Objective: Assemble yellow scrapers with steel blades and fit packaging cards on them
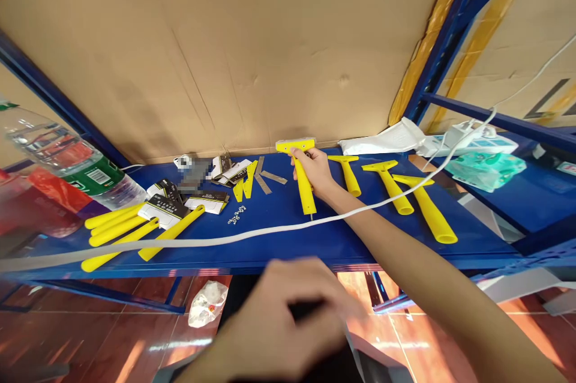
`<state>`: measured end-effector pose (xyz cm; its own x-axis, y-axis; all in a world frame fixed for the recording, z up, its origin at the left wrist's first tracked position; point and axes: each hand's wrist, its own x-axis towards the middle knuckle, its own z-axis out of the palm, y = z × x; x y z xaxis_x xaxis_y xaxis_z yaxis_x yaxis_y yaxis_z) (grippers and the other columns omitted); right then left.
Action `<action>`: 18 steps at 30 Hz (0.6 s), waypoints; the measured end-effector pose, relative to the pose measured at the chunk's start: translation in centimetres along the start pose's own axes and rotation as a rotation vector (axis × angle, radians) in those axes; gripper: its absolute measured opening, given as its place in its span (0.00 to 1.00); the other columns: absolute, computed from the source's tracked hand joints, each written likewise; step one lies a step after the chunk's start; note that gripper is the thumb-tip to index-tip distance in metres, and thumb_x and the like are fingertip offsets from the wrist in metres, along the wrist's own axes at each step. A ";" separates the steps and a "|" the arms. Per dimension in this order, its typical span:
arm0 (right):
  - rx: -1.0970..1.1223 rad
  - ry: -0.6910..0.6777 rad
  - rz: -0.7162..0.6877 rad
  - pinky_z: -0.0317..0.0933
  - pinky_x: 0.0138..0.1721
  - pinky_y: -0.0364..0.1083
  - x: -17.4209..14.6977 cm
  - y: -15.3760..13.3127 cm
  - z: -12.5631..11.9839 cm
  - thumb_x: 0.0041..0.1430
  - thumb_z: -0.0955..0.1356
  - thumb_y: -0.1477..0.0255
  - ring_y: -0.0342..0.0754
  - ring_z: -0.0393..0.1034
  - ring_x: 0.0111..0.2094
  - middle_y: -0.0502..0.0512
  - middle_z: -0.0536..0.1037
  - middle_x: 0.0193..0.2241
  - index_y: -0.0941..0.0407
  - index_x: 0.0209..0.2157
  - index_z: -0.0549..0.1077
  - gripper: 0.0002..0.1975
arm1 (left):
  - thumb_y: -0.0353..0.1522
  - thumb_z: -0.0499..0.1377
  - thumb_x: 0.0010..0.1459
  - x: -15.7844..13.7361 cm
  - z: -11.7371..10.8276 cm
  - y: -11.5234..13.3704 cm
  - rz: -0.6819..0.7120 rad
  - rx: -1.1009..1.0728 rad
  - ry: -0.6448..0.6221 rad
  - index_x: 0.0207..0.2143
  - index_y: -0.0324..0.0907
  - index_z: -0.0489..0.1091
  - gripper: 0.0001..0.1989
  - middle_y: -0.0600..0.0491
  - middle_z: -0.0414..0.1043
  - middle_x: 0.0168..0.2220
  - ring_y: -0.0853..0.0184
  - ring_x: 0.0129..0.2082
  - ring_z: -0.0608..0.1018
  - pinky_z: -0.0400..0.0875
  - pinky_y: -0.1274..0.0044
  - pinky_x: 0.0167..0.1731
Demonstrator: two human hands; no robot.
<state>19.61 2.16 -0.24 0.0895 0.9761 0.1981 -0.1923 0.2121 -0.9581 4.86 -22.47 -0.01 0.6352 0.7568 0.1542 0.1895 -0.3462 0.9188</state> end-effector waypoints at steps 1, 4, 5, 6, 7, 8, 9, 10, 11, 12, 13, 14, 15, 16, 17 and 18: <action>-0.007 0.015 -0.016 0.63 0.19 0.41 0.0 0.0 0.0 0.67 0.79 0.59 0.40 0.69 0.18 0.50 0.78 0.26 0.53 0.30 0.73 0.19 | 0.46 0.61 0.79 1.8 -2.0 -0.9 0.003 0.035 0.111 0.55 0.56 0.84 0.13 0.47 0.85 0.58 0.53 0.59 0.84 0.84 0.59 0.59; -0.013 0.042 -0.048 0.65 0.20 0.43 -0.1 -0.2 0.1 0.64 0.81 0.52 0.43 0.69 0.19 0.50 0.77 0.24 0.52 0.30 0.73 0.23 | 0.42 0.58 0.80 7.0 -7.6 -3.4 0.079 0.272 0.536 0.57 0.51 0.84 0.16 0.45 0.86 0.59 0.51 0.61 0.84 0.79 0.55 0.66; -0.015 0.050 -0.059 0.66 0.21 0.43 -0.2 -0.3 0.1 0.63 0.81 0.50 0.44 0.70 0.20 0.50 0.77 0.24 0.52 0.30 0.73 0.23 | 0.40 0.59 0.78 8.6 -9.0 -3.8 0.129 0.393 0.652 0.62 0.50 0.81 0.17 0.45 0.83 0.65 0.51 0.66 0.82 0.77 0.55 0.68; -0.018 0.058 -0.071 0.67 0.22 0.44 -0.2 -0.3 0.1 0.63 0.81 0.49 0.45 0.71 0.20 0.50 0.78 0.25 0.51 0.31 0.74 0.23 | 0.39 0.59 0.78 10.1 -10.0 -4.0 0.162 0.508 0.672 0.68 0.49 0.78 0.21 0.44 0.78 0.71 0.50 0.72 0.77 0.72 0.54 0.73; -0.022 0.067 -0.083 0.68 0.23 0.44 -0.2 -0.4 0.1 0.62 0.80 0.49 0.45 0.72 0.22 0.50 0.78 0.26 0.51 0.31 0.74 0.24 | 0.40 0.60 0.77 11.4 -10.7 -4.0 0.163 0.615 0.655 0.73 0.48 0.74 0.26 0.43 0.72 0.76 0.49 0.77 0.72 0.67 0.54 0.77; -0.026 0.079 -0.098 0.69 0.24 0.44 -0.1 -0.3 0.1 0.62 0.80 0.49 0.46 0.72 0.23 0.50 0.79 0.27 0.51 0.31 0.73 0.24 | 0.42 0.62 0.76 12.6 -11.0 -3.8 0.138 0.707 0.614 0.77 0.48 0.70 0.30 0.43 0.67 0.80 0.47 0.79 0.68 0.65 0.53 0.79; -0.029 0.092 -0.115 0.70 0.25 0.44 0.0 -0.3 0.1 0.62 0.80 0.49 0.46 0.72 0.24 0.50 0.79 0.28 0.51 0.31 0.73 0.23 | 0.44 0.64 0.75 13.6 -11.0 -3.5 0.108 0.781 0.566 0.79 0.48 0.67 0.34 0.42 0.63 0.82 0.44 0.80 0.66 0.64 0.51 0.78; -0.032 0.106 -0.135 0.70 0.26 0.44 0.1 -0.2 0.0 0.61 0.79 0.49 0.45 0.72 0.25 0.49 0.78 0.28 0.51 0.31 0.73 0.23 | 0.45 0.65 0.74 14.5 -10.9 -3.1 0.087 0.844 0.506 0.80 0.48 0.65 0.37 0.41 0.60 0.83 0.41 0.80 0.65 0.65 0.48 0.78; -0.035 0.118 -0.155 0.69 0.28 0.43 0.3 0.0 -0.1 0.61 0.79 0.50 0.45 0.71 0.27 0.49 0.77 0.28 0.52 0.31 0.73 0.22 | 0.45 0.64 0.74 15.2 -10.6 -2.7 0.067 0.901 0.458 0.81 0.47 0.64 0.38 0.41 0.57 0.84 0.39 0.81 0.64 0.65 0.46 0.77; -0.038 0.127 -0.176 0.69 0.29 0.43 0.5 0.1 -0.2 0.61 0.79 0.51 0.44 0.70 0.28 0.48 0.77 0.28 0.52 0.30 0.74 0.21 | 0.44 0.63 0.75 15.7 -10.2 -2.3 0.045 0.946 0.432 0.82 0.46 0.63 0.38 0.40 0.55 0.85 0.37 0.81 0.63 0.65 0.45 0.76; -0.041 0.132 -0.196 0.68 0.31 0.42 0.7 0.3 -0.4 0.60 0.79 0.52 0.44 0.69 0.29 0.48 0.77 0.28 0.53 0.30 0.74 0.21 | 0.42 0.62 0.75 16.1 -9.9 -2.1 0.025 0.982 0.410 0.82 0.45 0.62 0.38 0.39 0.53 0.86 0.36 0.81 0.62 0.66 0.44 0.76; -0.045 0.134 -0.214 0.68 0.32 0.42 0.9 0.4 -0.5 0.60 0.79 0.53 0.44 0.69 0.31 0.48 0.77 0.29 0.53 0.30 0.75 0.20 | 0.40 0.61 0.74 16.4 -9.7 -1.9 0.007 1.008 0.399 0.83 0.44 0.61 0.39 0.38 0.52 0.86 0.35 0.81 0.62 0.66 0.44 0.75; -0.051 0.137 -0.228 0.68 0.32 0.41 1.0 0.5 -0.7 0.59 0.79 0.53 0.44 0.68 0.31 0.48 0.77 0.29 0.54 0.30 0.75 0.20 | 0.39 0.61 0.74 16.7 -9.6 -1.9 -0.007 1.023 0.392 0.84 0.44 0.59 0.40 0.38 0.51 0.86 0.34 0.81 0.63 0.68 0.43 0.74; -0.060 0.141 -0.240 0.68 0.33 0.41 1.2 0.6 -0.8 0.59 0.79 0.54 0.44 0.68 0.32 0.48 0.77 0.29 0.54 0.30 0.76 0.20 | 0.39 0.61 0.73 16.8 -9.5 -2.0 -0.016 1.030 0.384 0.84 0.45 0.58 0.41 0.38 0.51 0.86 0.33 0.80 0.64 0.69 0.42 0.72; -0.072 0.147 -0.250 0.67 0.32 0.41 1.3 0.6 -0.9 0.58 0.79 0.54 0.44 0.67 0.32 0.48 0.77 0.29 0.54 0.29 0.76 0.20 | 0.37 0.61 0.72 16.9 -9.6 -2.1 -0.020 1.032 0.376 0.85 0.47 0.57 0.42 0.40 0.52 0.86 0.34 0.79 0.66 0.70 0.42 0.71; -0.086 0.153 -0.257 0.66 0.32 0.41 1.3 0.6 -1.0 0.58 0.79 0.54 0.44 0.67 0.32 0.48 0.77 0.28 0.54 0.29 0.76 0.20 | 0.36 0.61 0.71 17.0 -9.8 -2.3 -0.019 1.033 0.369 0.85 0.50 0.57 0.42 0.42 0.52 0.86 0.34 0.78 0.69 0.72 0.42 0.70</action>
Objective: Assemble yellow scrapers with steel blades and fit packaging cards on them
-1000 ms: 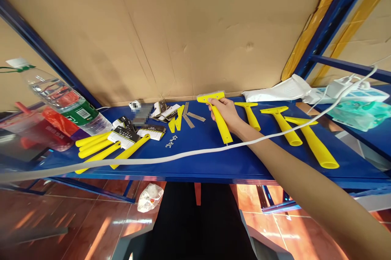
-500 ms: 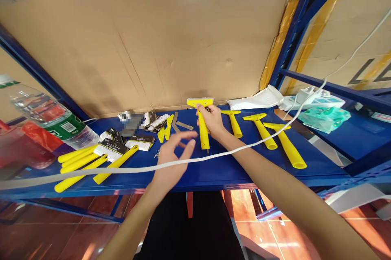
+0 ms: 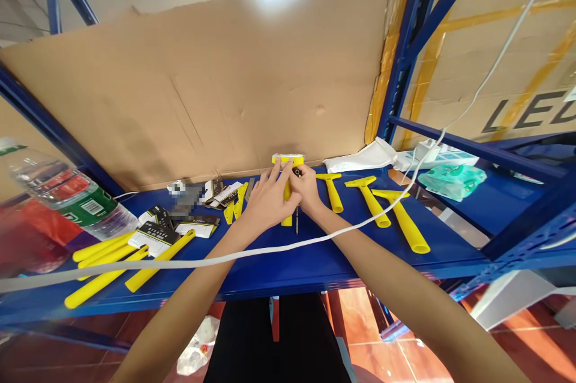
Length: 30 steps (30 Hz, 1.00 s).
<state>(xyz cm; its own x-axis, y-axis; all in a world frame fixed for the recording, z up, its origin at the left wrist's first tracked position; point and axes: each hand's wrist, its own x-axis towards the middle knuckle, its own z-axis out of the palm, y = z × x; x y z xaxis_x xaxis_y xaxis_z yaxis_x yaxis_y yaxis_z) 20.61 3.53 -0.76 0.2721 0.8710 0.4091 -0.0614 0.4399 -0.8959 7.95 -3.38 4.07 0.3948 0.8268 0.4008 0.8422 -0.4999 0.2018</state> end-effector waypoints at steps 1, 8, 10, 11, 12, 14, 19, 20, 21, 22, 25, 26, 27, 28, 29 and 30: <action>-0.016 0.002 -0.006 0.65 0.30 0.41 0.0 -0.1 -0.1 0.58 0.79 0.54 0.45 0.67 0.32 0.48 0.76 0.28 0.54 0.29 0.76 0.20 | 0.34 0.61 0.70 0.1 0.1 -0.3 0.004 -0.002 -0.005 0.85 0.53 0.56 0.43 0.44 0.52 0.87 0.35 0.76 0.71 0.73 0.43 0.70; -0.096 -0.074 -0.007 0.57 0.21 0.43 -0.5 -1.2 -0.1 0.62 0.78 0.55 0.44 0.62 0.23 0.48 0.72 0.21 0.53 0.25 0.73 0.21 | 0.24 0.62 0.61 0.7 0.9 -2.6 0.000 -0.136 -0.052 0.85 0.55 0.56 0.52 0.47 0.41 0.89 0.37 0.72 0.78 0.83 0.50 0.62; -0.108 -0.127 0.005 0.54 0.17 0.43 -0.8 -1.4 -0.1 0.63 0.78 0.56 0.43 0.60 0.17 0.47 0.71 0.19 0.52 0.25 0.74 0.20 | 0.20 0.59 0.59 0.8 1.2 -3.5 0.019 -0.233 -0.030 0.84 0.53 0.58 0.52 0.46 0.43 0.89 0.42 0.71 0.80 0.82 0.54 0.65; -0.112 -0.156 0.010 0.53 0.16 0.43 -0.9 -1.5 -0.1 0.64 0.78 0.56 0.43 0.60 0.15 0.47 0.71 0.18 0.52 0.25 0.74 0.20 | 0.18 0.57 0.59 0.8 1.3 -4.1 0.033 -0.291 -0.014 0.83 0.52 0.61 0.51 0.45 0.44 0.88 0.44 0.72 0.80 0.81 0.55 0.67; -0.115 -0.184 0.015 0.52 0.15 0.44 -1.1 -1.7 -0.1 0.64 0.78 0.57 0.42 0.60 0.14 0.46 0.71 0.17 0.52 0.26 0.75 0.19 | 0.18 0.56 0.60 0.8 1.4 -4.7 0.046 -0.352 -0.004 0.82 0.51 0.62 0.49 0.45 0.46 0.88 0.45 0.72 0.80 0.81 0.55 0.68; -0.118 -0.243 0.022 0.53 0.14 0.43 -1.3 -1.9 0.0 0.64 0.79 0.56 0.42 0.61 0.13 0.47 0.74 0.18 0.53 0.28 0.78 0.18 | 0.19 0.56 0.61 0.8 1.3 -5.8 0.053 -0.480 -0.017 0.81 0.52 0.64 0.46 0.45 0.47 0.88 0.46 0.68 0.83 0.84 0.54 0.64; 0.039 -0.248 0.152 0.56 0.12 0.43 -1.4 -2.4 0.5 0.65 0.80 0.56 0.43 0.68 0.16 0.51 0.86 0.32 0.52 0.47 0.82 0.17 | 0.32 0.67 0.60 0.6 -0.5 -8.9 -0.088 -1.027 -0.108 0.81 0.56 0.59 0.48 0.40 0.59 0.83 0.51 0.48 0.90 0.89 0.66 0.32; 0.105 -0.206 0.206 0.56 0.12 0.42 -1.2 -2.4 0.4 0.66 0.81 0.55 0.43 0.70 0.17 0.51 0.85 0.31 0.52 0.47 0.80 0.18 | 0.32 0.68 0.57 0.6 -1.2 -9.6 -0.133 -1.168 -0.108 0.80 0.57 0.59 0.50 0.41 0.63 0.81 0.53 0.48 0.90 0.86 0.71 0.29; 0.167 -0.158 0.258 0.56 0.12 0.41 -1.0 -2.4 0.3 0.66 0.81 0.54 0.43 0.70 0.18 0.50 0.82 0.28 0.52 0.44 0.79 0.19 | 0.31 0.69 0.54 0.4 -1.8 -10.4 -0.178 -1.295 -0.098 0.79 0.57 0.60 0.51 0.43 0.65 0.79 0.57 0.47 0.90 0.83 0.76 0.28; 0.211 -0.115 0.301 0.55 0.12 0.40 -0.7 -2.4 0.2 0.67 0.81 0.52 0.43 0.68 0.18 0.48 0.77 0.24 0.53 0.40 0.77 0.20 | 0.29 0.68 0.51 0.3 -2.5 -11.1 -0.227 -1.401 -0.061 0.78 0.57 0.61 0.52 0.44 0.68 0.77 0.62 0.45 0.89 0.80 0.81 0.26; 0.403 -0.009 0.398 0.54 0.13 0.38 0.3 -2.0 -0.5 0.72 0.79 0.57 0.38 0.55 0.16 0.41 0.64 0.20 0.53 0.37 0.74 0.18 | 0.24 0.64 0.48 -0.3 -4.0 -13.1 -0.293 -1.641 0.045 0.76 0.62 0.65 0.52 0.50 0.73 0.74 0.76 0.33 0.78 0.70 0.86 0.22; 0.469 0.024 0.437 0.55 0.13 0.38 0.6 -1.8 -0.7 0.73 0.77 0.60 0.38 0.54 0.16 0.41 0.64 0.21 0.53 0.36 0.73 0.17 | 0.24 0.63 0.48 -0.5 -4.3 -13.6 -0.285 -1.715 0.051 0.76 0.63 0.66 0.53 0.50 0.74 0.74 0.78 0.29 0.74 0.67 0.87 0.21; 0.523 0.046 0.472 0.56 0.14 0.38 0.9 -1.5 -0.8 0.74 0.76 0.64 0.38 0.55 0.17 0.42 0.64 0.21 0.53 0.35 0.71 0.15 | 0.23 0.62 0.47 -0.7 -4.5 -14.1 -0.268 -1.790 0.044 0.76 0.64 0.66 0.54 0.50 0.75 0.73 0.79 0.27 0.71 0.65 0.87 0.20; 0.549 0.053 0.491 0.60 0.15 0.38 1.1 -1.3 -0.8 0.73 0.74 0.67 0.39 0.58 0.18 0.43 0.66 0.22 0.53 0.34 0.69 0.14 | 0.21 0.62 0.46 -0.9 -4.7 -14.4 -0.249 -1.861 0.031 0.77 0.64 0.66 0.55 0.50 0.75 0.73 0.80 0.25 0.69 0.64 0.88 0.20; 0.568 0.057 0.505 0.65 0.17 0.39 1.3 -1.1 -0.8 0.72 0.72 0.70 0.41 0.62 0.20 0.45 0.68 0.23 0.52 0.33 0.68 0.12 | 0.20 0.62 0.46 -1.1 -4.8 -14.6 -0.230 -1.922 0.020 0.77 0.64 0.66 0.57 0.49 0.76 0.73 0.81 0.24 0.68 0.63 0.88 0.20; 0.576 0.058 0.509 0.71 0.20 0.41 1.3 -0.9 -0.7 0.70 0.71 0.73 0.42 0.66 0.22 0.47 0.70 0.24 0.52 0.33 0.68 0.10 | 0.20 0.62 0.45 -1.3 -4.9 -14.8 -0.214 -1.967 0.011 0.78 0.65 0.66 0.58 0.49 0.76 0.73 0.82 0.23 0.68 0.62 0.87 0.20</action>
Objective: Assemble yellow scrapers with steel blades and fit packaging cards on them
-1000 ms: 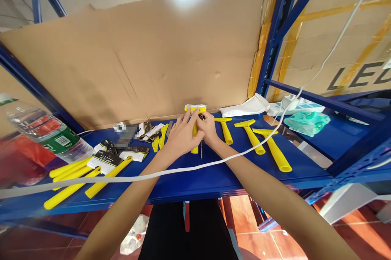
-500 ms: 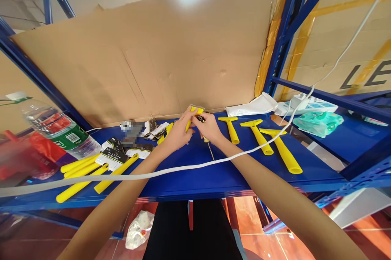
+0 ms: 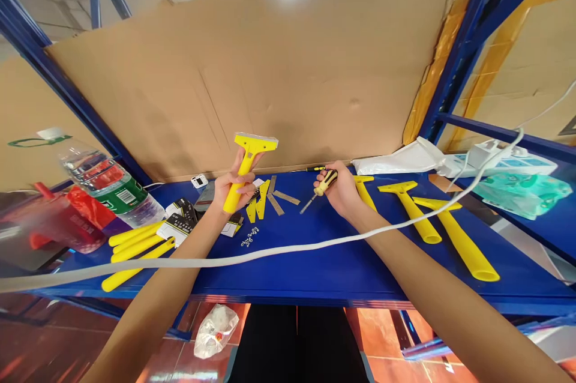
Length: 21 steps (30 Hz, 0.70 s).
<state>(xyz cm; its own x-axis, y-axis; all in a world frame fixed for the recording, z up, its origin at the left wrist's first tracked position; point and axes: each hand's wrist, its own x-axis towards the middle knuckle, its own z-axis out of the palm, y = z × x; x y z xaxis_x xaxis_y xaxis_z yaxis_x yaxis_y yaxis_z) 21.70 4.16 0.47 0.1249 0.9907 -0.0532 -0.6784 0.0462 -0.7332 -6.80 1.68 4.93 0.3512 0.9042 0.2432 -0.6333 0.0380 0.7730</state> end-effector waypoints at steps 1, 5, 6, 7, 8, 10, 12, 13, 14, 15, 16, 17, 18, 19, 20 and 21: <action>0.000 -0.002 -0.003 0.77 0.25 0.43 0.1 0.2 0.0 0.67 0.70 0.75 0.44 0.71 0.24 0.49 0.72 0.25 0.52 0.33 0.68 0.08 | 0.19 0.61 0.44 -0.2 0.0 0.1 0.001 -0.024 -0.013 0.78 0.66 0.65 0.60 0.48 0.76 0.73 0.82 0.23 0.67 0.62 0.87 0.20; -0.033 -0.025 -0.021 0.88 0.46 0.50 0.1 1.5 0.0 0.56 0.72 0.82 0.49 0.85 0.35 0.50 0.77 0.28 0.51 0.35 0.70 0.12 | 0.19 0.62 0.42 -0.6 0.2 0.5 -0.003 -0.018 -0.027 0.79 0.67 0.64 0.63 0.48 0.77 0.72 0.82 0.21 0.68 0.63 0.85 0.20; -0.048 -0.038 -0.021 0.88 0.50 0.51 0.0 2.0 0.0 0.56 0.72 0.82 0.51 0.87 0.38 0.51 0.79 0.29 0.51 0.36 0.70 0.13 | 0.19 0.62 0.41 -0.6 0.2 0.6 -0.011 -0.011 -0.023 0.80 0.67 0.63 0.63 0.48 0.77 0.72 0.82 0.21 0.68 0.64 0.84 0.20; -0.064 -0.051 -0.020 0.87 0.52 0.52 -0.2 2.4 -0.1 0.57 0.74 0.82 0.52 0.89 0.40 0.51 0.81 0.30 0.51 0.37 0.70 0.14 | 0.19 0.62 0.40 -0.6 0.3 0.7 -0.021 -0.001 -0.019 0.79 0.68 0.63 0.64 0.49 0.77 0.72 0.82 0.21 0.68 0.64 0.84 0.20; -0.082 -0.065 -0.019 0.87 0.53 0.53 -0.4 2.9 -0.1 0.58 0.75 0.81 0.53 0.90 0.41 0.51 0.82 0.31 0.51 0.39 0.70 0.15 | 0.19 0.63 0.39 -0.6 0.2 0.8 -0.033 0.013 -0.021 0.79 0.68 0.63 0.65 0.49 0.77 0.72 0.81 0.21 0.68 0.65 0.83 0.20; -0.132 -0.093 -0.012 0.88 0.50 0.54 -0.7 4.1 -0.2 0.59 0.78 0.79 0.54 0.91 0.42 0.51 0.86 0.36 0.50 0.44 0.69 0.19 | 0.18 0.63 0.39 -0.5 0.1 1.0 -0.055 0.050 -0.042 0.79 0.69 0.63 0.65 0.50 0.77 0.72 0.81 0.21 0.67 0.66 0.83 0.21; -0.199 -0.127 -0.007 0.88 0.45 0.54 -0.9 5.1 -0.1 0.61 0.81 0.75 0.55 0.92 0.42 0.51 0.88 0.39 0.49 0.47 0.66 0.24 | 0.18 0.64 0.39 -0.4 -0.1 1.0 -0.076 0.087 -0.068 0.79 0.69 0.63 0.65 0.50 0.77 0.72 0.81 0.21 0.68 0.66 0.82 0.22; -0.245 -0.154 -0.021 0.88 0.44 0.54 -0.8 5.6 -0.1 0.62 0.82 0.72 0.55 0.92 0.42 0.51 0.89 0.40 0.48 0.48 0.64 0.26 | 0.18 0.64 0.39 -0.3 -0.2 0.9 -0.084 0.100 -0.074 0.78 0.68 0.64 0.64 0.49 0.77 0.72 0.81 0.22 0.69 0.66 0.82 0.22; -0.288 -0.179 -0.040 0.88 0.43 0.54 -0.7 6.0 0.0 0.62 0.83 0.67 0.55 0.92 0.42 0.50 0.89 0.41 0.48 0.49 0.63 0.28 | 0.19 0.65 0.39 -0.2 -0.3 0.8 -0.089 0.107 -0.072 0.78 0.67 0.64 0.64 0.49 0.78 0.71 0.80 0.22 0.70 0.66 0.82 0.23; -0.326 -0.201 -0.062 0.88 0.43 0.55 -0.6 6.4 0.0 0.62 0.84 0.62 0.55 0.92 0.42 0.50 0.90 0.42 0.47 0.49 0.61 0.30 | 0.19 0.66 0.39 -0.1 -0.5 0.5 -0.090 0.110 -0.062 0.78 0.65 0.64 0.63 0.48 0.78 0.71 0.80 0.23 0.71 0.67 0.82 0.23; -0.359 -0.219 -0.078 0.88 0.43 0.56 -0.4 6.6 0.0 0.61 0.85 0.57 0.56 0.92 0.42 0.49 0.90 0.42 0.47 0.49 0.60 0.33 | 0.19 0.66 0.39 0.0 -0.6 0.2 -0.087 0.109 -0.044 0.78 0.64 0.64 0.63 0.48 0.79 0.69 0.79 0.25 0.73 0.67 0.82 0.24; -0.387 -0.236 -0.084 0.88 0.43 0.57 -0.2 6.8 0.0 0.59 0.85 0.53 0.56 0.92 0.41 0.49 0.90 0.43 0.47 0.49 0.59 0.36 | 0.19 0.67 0.39 0.1 -0.7 -0.2 -0.077 0.106 -0.017 0.78 0.63 0.64 0.63 0.48 0.80 0.68 0.78 0.27 0.76 0.68 0.83 0.26; -0.415 -0.248 -0.092 0.88 0.42 0.57 0.0 6.9 0.0 0.57 0.86 0.49 0.56 0.92 0.40 0.49 0.89 0.43 0.47 0.49 0.59 0.38 | 0.18 0.68 0.39 0.3 -1.0 -0.6 -0.064 0.106 0.014 0.78 0.62 0.64 0.62 0.49 0.80 0.68 0.77 0.29 0.78 0.70 0.83 0.27; -0.430 -0.258 -0.100 0.88 0.41 0.56 0.1 7.0 -0.1 0.55 0.86 0.46 0.55 0.92 0.39 0.48 0.89 0.43 0.46 0.49 0.59 0.40 | 0.19 0.68 0.39 0.5 -1.2 -1.1 -0.051 0.115 0.045 0.77 0.61 0.65 0.61 0.49 0.80 0.67 0.76 0.32 0.80 0.71 0.83 0.28; -0.435 -0.263 -0.109 0.88 0.40 0.55 0.1 6.9 -0.1 0.53 0.86 0.45 0.55 0.92 0.38 0.47 0.89 0.43 0.46 0.49 0.59 0.42 | 0.19 0.68 0.40 0.6 -1.5 -1.5 -0.041 0.128 0.074 0.76 0.60 0.66 0.60 0.50 0.80 0.67 0.75 0.34 0.82 0.72 0.83 0.29; -0.434 -0.260 -0.125 0.87 0.39 0.54 0.1 6.9 -0.2 0.52 0.86 0.44 0.55 0.92 0.39 0.46 0.88 0.43 0.46 0.48 0.59 0.42 | 0.19 0.69 0.40 0.8 -1.8 -1.9 -0.034 0.146 0.097 0.75 0.59 0.67 0.59 0.50 0.80 0.66 0.73 0.36 0.83 0.73 0.82 0.30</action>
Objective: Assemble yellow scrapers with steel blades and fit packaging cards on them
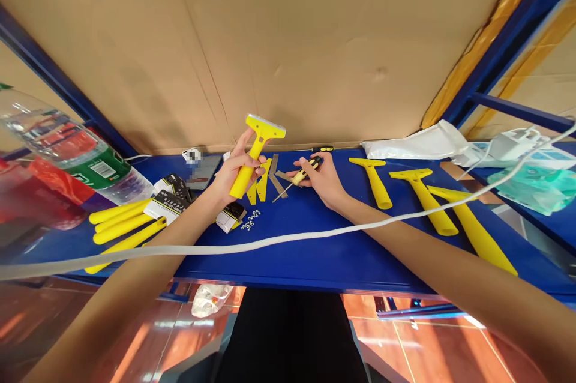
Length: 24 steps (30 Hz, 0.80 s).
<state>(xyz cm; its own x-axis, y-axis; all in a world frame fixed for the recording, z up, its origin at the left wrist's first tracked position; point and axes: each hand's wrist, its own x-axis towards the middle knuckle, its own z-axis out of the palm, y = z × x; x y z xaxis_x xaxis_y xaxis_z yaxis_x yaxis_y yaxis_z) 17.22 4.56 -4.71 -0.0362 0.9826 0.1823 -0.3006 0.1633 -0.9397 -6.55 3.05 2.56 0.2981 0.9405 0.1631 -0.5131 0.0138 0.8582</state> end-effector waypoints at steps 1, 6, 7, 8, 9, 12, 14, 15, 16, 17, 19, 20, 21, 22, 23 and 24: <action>0.004 0.010 -0.015 0.87 0.39 0.53 -0.1 -0.1 -0.1 0.52 0.86 0.44 0.54 0.92 0.40 0.45 0.88 0.43 0.46 0.48 0.59 0.42 | 0.20 0.69 0.40 0.2 -0.2 -0.4 0.004 0.018 0.019 0.75 0.57 0.68 0.57 0.50 0.80 0.66 0.72 0.37 0.84 0.74 0.82 0.31; -0.046 -0.036 -0.057 0.88 0.39 0.53 -1.7 -1.0 -0.2 0.55 0.86 0.45 0.57 0.92 0.44 0.44 0.88 0.42 0.46 0.45 0.57 0.41 | 0.21 0.68 0.41 0.3 -0.8 -1.4 0.045 0.089 0.073 0.76 0.54 0.67 0.57 0.48 0.81 0.61 0.66 0.41 0.87 0.74 0.79 0.32; -0.046 -0.055 -0.054 0.88 0.40 0.54 -2.1 -1.2 -0.1 0.56 0.86 0.46 0.57 0.92 0.44 0.44 0.88 0.42 0.46 0.45 0.56 0.40 | 0.21 0.68 0.42 0.3 -0.7 -1.5 0.051 0.101 0.078 0.77 0.54 0.66 0.58 0.48 0.81 0.61 0.66 0.41 0.87 0.74 0.78 0.32; -0.049 -0.072 -0.059 0.88 0.40 0.53 -2.5 -1.4 0.1 0.57 0.85 0.46 0.57 0.92 0.44 0.45 0.88 0.43 0.46 0.45 0.56 0.39 | 0.21 0.67 0.42 0.2 -0.6 -1.6 0.051 0.112 0.081 0.78 0.54 0.65 0.58 0.48 0.81 0.62 0.65 0.41 0.87 0.73 0.78 0.32; -0.060 -0.085 -0.072 0.88 0.38 0.52 -2.9 -1.6 0.3 0.58 0.85 0.46 0.57 0.92 0.44 0.45 0.88 0.43 0.46 0.45 0.56 0.39 | 0.21 0.67 0.42 0.1 -0.6 -1.8 0.050 0.121 0.085 0.78 0.55 0.65 0.58 0.48 0.81 0.63 0.65 0.41 0.88 0.73 0.78 0.32; -0.114 -0.126 -0.119 0.87 0.35 0.49 -3.8 -2.2 0.9 0.60 0.84 0.46 0.56 0.92 0.42 0.47 0.88 0.43 0.46 0.44 0.57 0.37 | 0.22 0.68 0.43 -0.1 -0.6 -2.3 0.041 0.131 0.092 0.78 0.56 0.65 0.58 0.48 0.80 0.63 0.64 0.41 0.89 0.74 0.78 0.32; -0.122 -0.154 -0.135 0.87 0.35 0.50 -4.2 -2.4 1.2 0.61 0.84 0.47 0.55 0.92 0.41 0.47 0.88 0.43 0.46 0.44 0.57 0.37 | 0.23 0.68 0.43 -0.1 -0.8 -2.7 0.031 0.130 0.089 0.78 0.55 0.65 0.58 0.48 0.81 0.61 0.63 0.42 0.89 0.74 0.79 0.32; -0.120 -0.164 -0.139 0.87 0.36 0.50 -4.4 -2.5 1.3 0.61 0.84 0.47 0.55 0.92 0.41 0.48 0.88 0.43 0.46 0.44 0.57 0.36 | 0.23 0.68 0.44 -0.1 -0.9 -2.9 0.025 0.128 0.088 0.78 0.55 0.65 0.58 0.48 0.81 0.61 0.63 0.42 0.89 0.74 0.79 0.32; -0.116 -0.170 -0.141 0.87 0.36 0.49 -4.5 -2.5 1.4 0.61 0.84 0.48 0.55 0.92 0.42 0.48 0.88 0.44 0.46 0.44 0.58 0.36 | 0.23 0.68 0.44 -0.1 -1.0 -3.0 0.018 0.128 0.090 0.78 0.55 0.65 0.57 0.48 0.81 0.61 0.63 0.42 0.89 0.75 0.79 0.33; -0.111 -0.173 -0.143 0.87 0.35 0.48 -4.6 -2.5 1.4 0.62 0.84 0.49 0.54 0.92 0.42 0.48 0.88 0.44 0.46 0.44 0.58 0.35 | 0.23 0.68 0.44 -0.1 -1.0 -3.0 0.011 0.128 0.092 0.78 0.56 0.65 0.57 0.48 0.81 0.61 0.64 0.42 0.89 0.75 0.79 0.33; -0.107 -0.172 -0.145 0.85 0.34 0.45 -4.7 -2.5 1.4 0.63 0.84 0.51 0.54 0.92 0.44 0.49 0.88 0.45 0.47 0.44 0.59 0.33 | 0.23 0.68 0.44 -0.1 -0.9 -3.0 -0.001 0.127 0.094 0.78 0.56 0.64 0.57 0.48 0.80 0.62 0.64 0.42 0.89 0.75 0.79 0.33; -0.107 -0.171 -0.145 0.85 0.35 0.45 -4.8 -2.4 1.4 0.64 0.84 0.51 0.53 0.92 0.44 0.49 0.88 0.45 0.47 0.44 0.59 0.33 | 0.23 0.68 0.44 -0.2 -0.8 -3.0 -0.009 0.124 0.089 0.78 0.57 0.64 0.58 0.48 0.80 0.63 0.64 0.42 0.89 0.75 0.79 0.32; -0.109 -0.171 -0.143 0.85 0.35 0.45 -4.8 -2.4 1.4 0.64 0.84 0.52 0.53 0.92 0.44 0.49 0.88 0.45 0.47 0.44 0.59 0.32 | 0.23 0.68 0.44 -0.2 -0.7 -2.9 -0.017 0.120 0.082 0.79 0.57 0.63 0.58 0.48 0.80 0.63 0.64 0.42 0.89 0.74 0.79 0.31; -0.111 -0.170 -0.140 0.85 0.36 0.45 -4.8 -2.4 1.4 0.65 0.84 0.52 0.53 0.92 0.44 0.49 0.88 0.45 0.47 0.44 0.59 0.32 | 0.22 0.68 0.44 -0.3 -0.6 -2.9 -0.025 0.113 0.076 0.79 0.57 0.63 0.58 0.48 0.80 0.63 0.64 0.42 0.89 0.73 0.80 0.30; -0.113 -0.166 -0.136 0.86 0.37 0.46 -4.8 -2.5 1.4 0.64 0.84 0.52 0.53 0.92 0.44 0.49 0.88 0.45 0.47 0.44 0.59 0.32 | 0.22 0.68 0.44 -0.3 -0.5 -2.8 -0.031 0.104 0.073 0.79 0.57 0.63 0.58 0.47 0.80 0.63 0.63 0.42 0.89 0.72 0.80 0.29; -0.113 -0.160 -0.134 0.86 0.37 0.47 -4.8 -2.5 1.4 0.64 0.84 0.52 0.53 0.92 0.43 0.49 0.88 0.45 0.47 0.44 0.59 0.32 | 0.22 0.68 0.44 -0.4 -0.4 -2.7 -0.036 0.092 0.075 0.79 0.57 0.63 0.58 0.47 0.81 0.62 0.63 0.42 0.89 0.71 0.80 0.29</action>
<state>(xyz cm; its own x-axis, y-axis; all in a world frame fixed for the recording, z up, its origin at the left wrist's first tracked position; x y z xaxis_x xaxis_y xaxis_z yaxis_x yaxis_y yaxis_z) 16.79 -0.72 -2.81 -0.1561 0.9263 0.3430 -0.2046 0.3094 -0.9287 -5.61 2.77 -0.05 0.2523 0.9627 0.0977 -0.4257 0.0198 0.9046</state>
